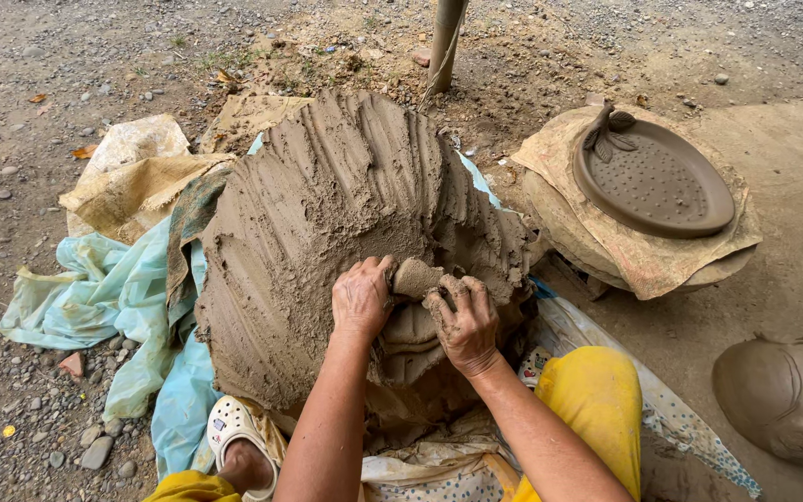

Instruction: The person sits on the ground and uses their hands to pull, press, and shape a large mound of wet clay to form a central structure.

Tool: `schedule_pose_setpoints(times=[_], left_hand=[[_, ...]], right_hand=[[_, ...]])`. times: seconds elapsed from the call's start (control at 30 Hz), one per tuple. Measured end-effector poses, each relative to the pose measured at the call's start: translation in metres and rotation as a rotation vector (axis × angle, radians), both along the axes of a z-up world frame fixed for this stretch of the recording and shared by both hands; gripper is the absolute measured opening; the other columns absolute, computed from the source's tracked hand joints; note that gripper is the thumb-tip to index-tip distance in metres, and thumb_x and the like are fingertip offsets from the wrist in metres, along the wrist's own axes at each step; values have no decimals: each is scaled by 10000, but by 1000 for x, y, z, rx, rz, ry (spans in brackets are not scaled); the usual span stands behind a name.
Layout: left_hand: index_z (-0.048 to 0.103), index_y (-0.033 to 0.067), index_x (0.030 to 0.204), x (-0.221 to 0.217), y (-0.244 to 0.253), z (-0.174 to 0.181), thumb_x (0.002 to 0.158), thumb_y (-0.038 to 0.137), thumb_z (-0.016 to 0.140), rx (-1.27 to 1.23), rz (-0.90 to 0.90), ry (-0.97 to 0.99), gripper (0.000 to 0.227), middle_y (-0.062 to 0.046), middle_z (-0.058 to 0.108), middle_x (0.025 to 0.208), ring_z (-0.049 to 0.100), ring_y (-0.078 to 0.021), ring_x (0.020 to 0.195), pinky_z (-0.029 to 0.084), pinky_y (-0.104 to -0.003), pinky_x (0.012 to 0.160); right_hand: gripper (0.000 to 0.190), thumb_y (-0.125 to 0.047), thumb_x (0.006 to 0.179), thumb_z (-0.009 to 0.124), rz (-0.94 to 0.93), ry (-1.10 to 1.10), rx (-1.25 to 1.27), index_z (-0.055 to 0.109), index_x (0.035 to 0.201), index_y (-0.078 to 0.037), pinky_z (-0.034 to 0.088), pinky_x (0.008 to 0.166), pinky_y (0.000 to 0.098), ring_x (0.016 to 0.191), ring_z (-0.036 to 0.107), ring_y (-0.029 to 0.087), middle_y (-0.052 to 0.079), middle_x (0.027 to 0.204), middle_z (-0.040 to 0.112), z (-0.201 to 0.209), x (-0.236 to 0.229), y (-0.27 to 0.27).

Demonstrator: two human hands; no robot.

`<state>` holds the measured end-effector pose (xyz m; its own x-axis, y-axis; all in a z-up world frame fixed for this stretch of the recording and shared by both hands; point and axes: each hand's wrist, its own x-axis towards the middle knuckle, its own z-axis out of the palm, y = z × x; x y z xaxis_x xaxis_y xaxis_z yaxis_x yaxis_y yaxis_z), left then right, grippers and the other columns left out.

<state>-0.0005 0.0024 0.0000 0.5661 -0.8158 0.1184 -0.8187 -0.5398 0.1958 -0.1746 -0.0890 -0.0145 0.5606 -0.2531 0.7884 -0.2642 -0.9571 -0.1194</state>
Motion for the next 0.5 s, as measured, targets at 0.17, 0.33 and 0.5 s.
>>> schedule_pose_setpoints(times=[0.17,0.33,0.5], left_hand=[[614,190,1297,-3,2,8,772,38,775,19,0,24,570,-56,678,1069,665,-223,1007,540,-380,864],[624,215,1260,-3,0,14,759,27,778,65,25,41,557,-45,681,1071,654,-225,1054,539,-381,886],[604,227,1298,-5,-2,8,788,-40,755,63,54,28,595,-43,686,1055,667,-208,998,552,-375,839]], right_hand=[[259,-43,905,673,58,-14,108,800,1129,-71,569,1016,452,1233,608,359,136,1350,625,6,-16,14],[327,-56,912,723,13,0,92,694,1237,-35,562,1057,453,1278,589,393,220,1394,601,-10,-6,9],[635,-58,932,797,29,-104,132,516,1494,-144,630,925,411,1161,656,365,192,1293,644,-19,9,1]])
